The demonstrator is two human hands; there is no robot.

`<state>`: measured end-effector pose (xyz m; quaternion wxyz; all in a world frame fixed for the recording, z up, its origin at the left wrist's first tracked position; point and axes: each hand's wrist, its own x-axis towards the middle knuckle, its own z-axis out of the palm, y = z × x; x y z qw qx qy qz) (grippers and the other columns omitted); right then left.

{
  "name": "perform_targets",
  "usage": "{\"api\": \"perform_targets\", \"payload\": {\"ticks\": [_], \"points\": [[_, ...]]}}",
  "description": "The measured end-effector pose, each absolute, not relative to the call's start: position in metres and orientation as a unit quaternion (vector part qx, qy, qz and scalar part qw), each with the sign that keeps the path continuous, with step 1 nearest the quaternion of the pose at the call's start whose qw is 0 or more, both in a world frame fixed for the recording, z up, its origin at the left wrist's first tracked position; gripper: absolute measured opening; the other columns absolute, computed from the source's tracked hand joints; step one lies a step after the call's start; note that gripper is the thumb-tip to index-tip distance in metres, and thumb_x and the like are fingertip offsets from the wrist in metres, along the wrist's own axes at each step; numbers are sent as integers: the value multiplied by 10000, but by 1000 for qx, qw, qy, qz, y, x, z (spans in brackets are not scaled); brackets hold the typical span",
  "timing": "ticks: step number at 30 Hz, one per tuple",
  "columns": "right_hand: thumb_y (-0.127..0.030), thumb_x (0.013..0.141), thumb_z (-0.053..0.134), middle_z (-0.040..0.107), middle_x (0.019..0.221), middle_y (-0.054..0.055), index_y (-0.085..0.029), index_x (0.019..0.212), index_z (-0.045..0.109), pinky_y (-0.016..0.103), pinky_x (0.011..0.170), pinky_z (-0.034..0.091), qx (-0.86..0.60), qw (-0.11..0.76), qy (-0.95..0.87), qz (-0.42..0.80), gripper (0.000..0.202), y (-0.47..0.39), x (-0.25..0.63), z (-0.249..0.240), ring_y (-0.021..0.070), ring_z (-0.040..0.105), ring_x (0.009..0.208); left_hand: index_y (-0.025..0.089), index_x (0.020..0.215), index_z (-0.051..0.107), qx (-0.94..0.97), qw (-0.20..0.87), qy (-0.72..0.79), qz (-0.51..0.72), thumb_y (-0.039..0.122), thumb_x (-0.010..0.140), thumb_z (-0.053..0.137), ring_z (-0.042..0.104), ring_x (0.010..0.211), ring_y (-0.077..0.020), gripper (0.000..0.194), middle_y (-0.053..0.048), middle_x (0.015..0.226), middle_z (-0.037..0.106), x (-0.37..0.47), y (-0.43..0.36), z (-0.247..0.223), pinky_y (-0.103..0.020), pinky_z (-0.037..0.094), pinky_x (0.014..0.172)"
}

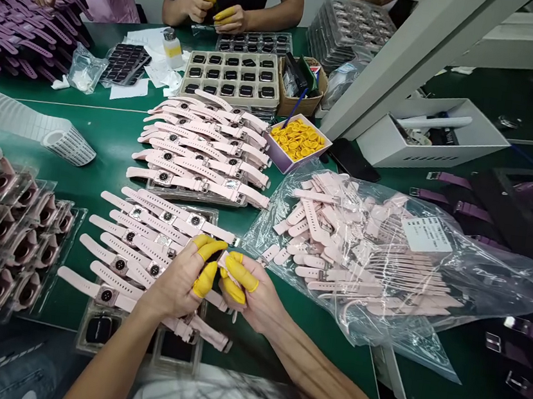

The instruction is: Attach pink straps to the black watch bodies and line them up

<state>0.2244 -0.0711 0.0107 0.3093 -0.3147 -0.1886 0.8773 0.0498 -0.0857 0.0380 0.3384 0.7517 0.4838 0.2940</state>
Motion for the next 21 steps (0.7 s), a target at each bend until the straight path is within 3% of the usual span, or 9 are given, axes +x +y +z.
{"api": "perform_targets", "payload": {"ticks": [7, 11, 14, 16, 18, 21], "points": [[-529, 899, 709, 458, 434, -85, -187, 777, 568, 174, 376, 207, -359, 285, -244, 855, 390, -72, 223, 10, 53, 278, 381, 183, 1430, 511, 774, 307, 486, 263, 155, 1004, 440, 571, 1163, -259, 433, -151, 1238, 582, 45, -87, 37, -430, 537, 1003], [-558, 914, 681, 467, 428, -80, -190, 786, 565, 189, 370, 194, -350, 279, -285, 848, 406, -72, 227, 6, 59, 305, 358, 205, 1420, 511, 747, 362, 477, 290, 172, 1021, 431, 594, 1185, -244, 408, -136, 1276, 604, 44, -87, 39, -417, 530, 1032], [-552, 944, 643, 527, 481, -67, -210, 834, 570, 194, 378, 262, -344, 297, -289, 843, 367, -73, 229, 4, 73, 369, 362, 221, 1443, 479, 697, 384, 497, 346, 214, 1011, 532, 650, 1104, -223, 436, -114, 1231, 649, 47, -87, 40, -377, 561, 970], [-552, 962, 617, 579, 569, -54, -228, 913, 589, 207, 413, 340, -337, 305, -309, 835, 328, -74, 231, 3, 87, 427, 401, 227, 1338, 570, 659, 377, 516, 396, 238, 975, 635, 680, 982, -197, 369, -79, 1107, 684, 52, -88, 38, -332, 579, 875], [-559, 979, 589, 566, 607, -58, -249, 990, 605, 215, 457, 372, -328, 294, -334, 833, 310, -75, 232, 4, 90, 433, 439, 219, 1109, 676, 618, 366, 523, 458, 269, 934, 716, 681, 912, -179, 186, -54, 1003, 685, 57, -88, 36, -308, 575, 821], [-598, 985, 550, 459, 583, -74, -252, 993, 620, 207, 454, 294, -302, 215, -343, 863, 353, -72, 237, 6, 83, 337, 462, 201, 975, 669, 499, 403, 523, 561, 349, 914, 748, 708, 866, -173, 178, -59, 995, 704, 56, -85, 33, -298, 597, 756]]}}
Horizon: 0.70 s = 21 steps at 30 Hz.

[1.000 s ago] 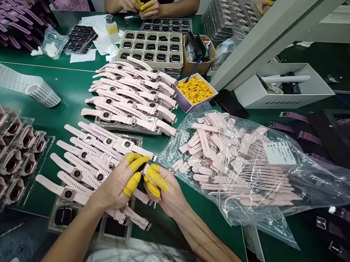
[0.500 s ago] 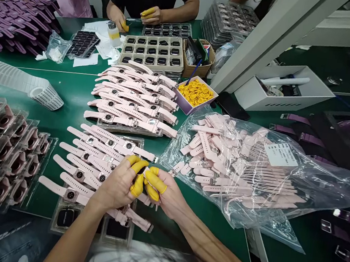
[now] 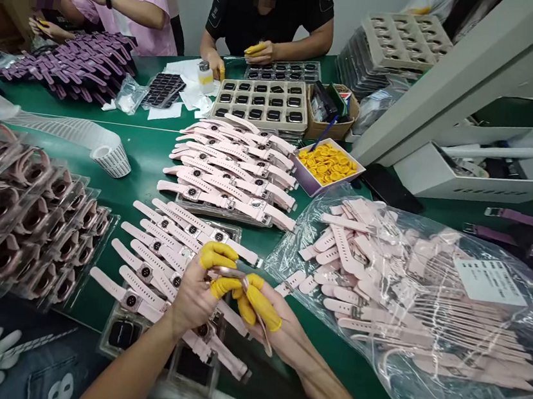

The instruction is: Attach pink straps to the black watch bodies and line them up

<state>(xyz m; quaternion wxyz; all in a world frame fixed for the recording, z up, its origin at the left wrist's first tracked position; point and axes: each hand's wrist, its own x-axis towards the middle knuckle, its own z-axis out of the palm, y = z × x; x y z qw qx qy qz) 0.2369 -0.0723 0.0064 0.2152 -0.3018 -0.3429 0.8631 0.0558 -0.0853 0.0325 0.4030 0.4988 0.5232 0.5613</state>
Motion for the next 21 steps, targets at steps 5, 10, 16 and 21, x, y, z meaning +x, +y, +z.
{"api": "perform_targets", "payload": {"ticks": [5, 10, 16, 21], "points": [[-622, 938, 612, 544, 676, -28, -206, 868, 604, 222, 451, 295, -317, 78, -436, 839, 422, -58, 253, 8, 95, 411, 518, 222, 1050, 538, 227, 392, 566, 688, 426, 890, 767, 710, 600, -116, 346, -24, 997, 750, 37, -75, 40, -260, 613, 601], [-572, 939, 639, 643, 701, -19, -221, 902, 584, 234, 518, 406, -360, 261, -399, 802, 358, -59, 251, 8, 104, 511, 518, 181, 1201, 651, 372, 539, 584, 479, 348, 933, 689, 766, 829, -215, 318, -96, 1024, 771, 50, -80, 39, -340, 649, 744], [-531, 905, 677, 572, 517, -49, -197, 828, 577, 212, 425, 291, -326, 239, -349, 845, 356, -68, 235, 13, 95, 432, 419, 233, 1442, 557, 696, 400, 488, 344, 43, 891, 482, 587, 1335, -266, 588, -113, 1422, 628, 57, -89, 25, -468, 496, 1140], [-439, 888, 692, 500, 467, -80, -183, 794, 572, 195, 390, 214, -319, 262, -294, 862, 298, -68, 233, 12, 67, 326, 382, 245, 1467, 520, 719, 372, 487, 329, 42, 913, 454, 617, 1282, -246, 593, -113, 1390, 634, 53, -90, 25, -426, 535, 1097]]}}
